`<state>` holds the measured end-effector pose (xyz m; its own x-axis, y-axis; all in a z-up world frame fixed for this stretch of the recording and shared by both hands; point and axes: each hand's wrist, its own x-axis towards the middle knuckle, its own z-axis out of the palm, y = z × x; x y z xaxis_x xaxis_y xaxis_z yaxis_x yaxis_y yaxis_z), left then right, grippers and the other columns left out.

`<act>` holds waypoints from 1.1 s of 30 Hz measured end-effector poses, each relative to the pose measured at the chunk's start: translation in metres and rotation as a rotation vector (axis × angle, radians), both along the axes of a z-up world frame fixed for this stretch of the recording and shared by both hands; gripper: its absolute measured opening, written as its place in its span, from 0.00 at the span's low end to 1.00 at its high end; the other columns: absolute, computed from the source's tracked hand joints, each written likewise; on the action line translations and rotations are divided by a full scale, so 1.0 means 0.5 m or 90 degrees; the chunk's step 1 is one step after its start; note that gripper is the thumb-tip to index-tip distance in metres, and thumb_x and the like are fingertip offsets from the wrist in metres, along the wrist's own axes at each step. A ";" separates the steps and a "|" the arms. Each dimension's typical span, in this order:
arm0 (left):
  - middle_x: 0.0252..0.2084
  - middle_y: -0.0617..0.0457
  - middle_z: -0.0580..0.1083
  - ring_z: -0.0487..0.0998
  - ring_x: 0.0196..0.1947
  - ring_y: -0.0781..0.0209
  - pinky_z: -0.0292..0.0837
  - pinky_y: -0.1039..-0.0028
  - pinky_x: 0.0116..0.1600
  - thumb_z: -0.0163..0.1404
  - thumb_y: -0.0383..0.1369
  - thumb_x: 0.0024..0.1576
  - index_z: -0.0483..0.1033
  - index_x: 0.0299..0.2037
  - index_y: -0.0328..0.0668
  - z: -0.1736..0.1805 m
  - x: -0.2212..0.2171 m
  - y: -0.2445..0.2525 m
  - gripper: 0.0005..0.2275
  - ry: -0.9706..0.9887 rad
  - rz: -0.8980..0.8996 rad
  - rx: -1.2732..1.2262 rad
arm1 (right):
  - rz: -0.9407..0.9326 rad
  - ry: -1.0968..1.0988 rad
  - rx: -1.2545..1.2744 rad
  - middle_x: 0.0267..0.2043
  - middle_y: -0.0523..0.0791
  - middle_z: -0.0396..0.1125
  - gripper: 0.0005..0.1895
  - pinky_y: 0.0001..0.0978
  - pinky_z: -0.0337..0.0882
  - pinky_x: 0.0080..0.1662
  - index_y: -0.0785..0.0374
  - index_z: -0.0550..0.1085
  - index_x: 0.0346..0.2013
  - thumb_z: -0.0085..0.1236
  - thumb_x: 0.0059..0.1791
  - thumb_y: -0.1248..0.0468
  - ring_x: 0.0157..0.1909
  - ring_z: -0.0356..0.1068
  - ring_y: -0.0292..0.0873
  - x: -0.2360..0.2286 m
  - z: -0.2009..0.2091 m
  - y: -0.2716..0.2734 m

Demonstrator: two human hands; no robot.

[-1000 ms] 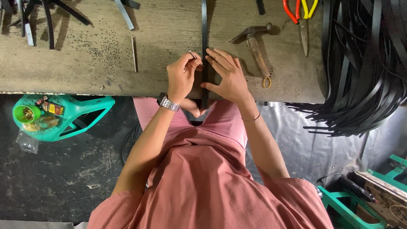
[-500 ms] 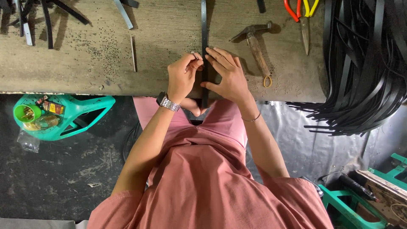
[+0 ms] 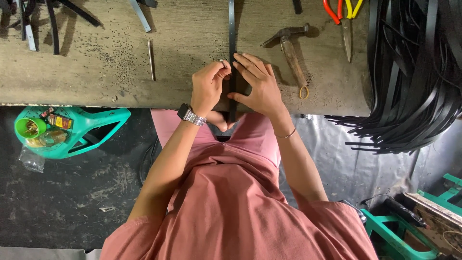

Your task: Using a hammer and a punch tool to create a series of holes in leather strips on a workshop floor.

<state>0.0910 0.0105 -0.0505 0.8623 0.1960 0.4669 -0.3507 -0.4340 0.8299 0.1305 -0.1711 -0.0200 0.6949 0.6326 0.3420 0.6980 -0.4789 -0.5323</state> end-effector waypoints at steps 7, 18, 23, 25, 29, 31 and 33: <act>0.29 0.56 0.77 0.82 0.30 0.54 0.78 0.74 0.42 0.59 0.24 0.60 0.80 0.35 0.45 -0.031 0.000 -0.004 0.05 -0.031 0.014 0.104 | -0.011 -0.008 0.010 0.67 0.44 0.66 0.39 0.38 0.60 0.52 0.63 0.73 0.61 0.75 0.42 0.46 0.70 0.61 0.46 -0.006 -0.020 -0.007; 0.33 0.48 0.77 0.81 0.34 0.49 0.79 0.66 0.43 0.56 0.21 0.62 0.78 0.36 0.36 -0.018 0.017 0.006 0.03 -0.085 -0.119 0.075 | -0.439 -0.332 -0.458 0.37 0.42 0.62 0.22 0.42 0.53 0.51 0.60 0.76 0.40 0.76 0.45 0.50 0.48 0.61 0.44 0.028 -0.006 -0.151; 0.32 0.45 0.77 0.82 0.35 0.47 0.80 0.67 0.41 0.54 0.17 0.60 0.78 0.33 0.32 0.011 0.011 0.007 0.05 -0.081 -0.157 0.044 | -0.390 -0.040 -0.269 0.26 0.52 0.65 0.19 0.52 0.67 0.36 0.66 0.69 0.43 0.62 0.55 0.52 0.32 0.71 0.60 0.027 0.026 -0.164; 0.31 0.44 0.78 0.82 0.35 0.45 0.79 0.66 0.41 0.53 0.15 0.59 0.79 0.34 0.31 0.011 0.018 0.012 0.06 -0.086 -0.163 0.019 | -0.354 0.096 -0.144 0.22 0.58 0.65 0.23 0.62 0.63 0.34 0.68 0.67 0.44 0.61 0.56 0.50 0.28 0.70 0.71 0.019 0.050 -0.168; 0.34 0.47 0.79 0.83 0.39 0.48 0.80 0.68 0.44 0.55 0.21 0.61 0.79 0.34 0.34 -0.030 0.023 0.011 0.04 -0.076 -0.163 0.042 | -0.303 0.084 -0.026 0.19 0.44 0.56 0.20 0.34 0.62 0.29 0.57 0.65 0.32 0.55 0.57 0.47 0.21 0.64 0.47 -0.052 0.100 -0.162; 0.35 0.46 0.80 0.83 0.41 0.47 0.80 0.66 0.45 0.55 0.20 0.61 0.80 0.35 0.34 -0.046 0.021 0.008 0.03 -0.078 -0.159 0.063 | -0.300 0.045 -0.015 0.20 0.40 0.56 0.16 0.29 0.63 0.29 0.53 0.66 0.34 0.53 0.56 0.47 0.20 0.64 0.44 -0.095 0.129 -0.133; 0.34 0.48 0.79 0.83 0.42 0.48 0.80 0.67 0.44 0.55 0.22 0.61 0.79 0.33 0.36 -0.055 0.024 0.006 0.04 -0.068 -0.152 0.081 | -0.360 -0.020 -0.198 0.20 0.48 0.60 0.20 0.45 0.69 0.30 0.62 0.63 0.39 0.49 0.55 0.48 0.23 0.69 0.61 -0.133 0.168 -0.075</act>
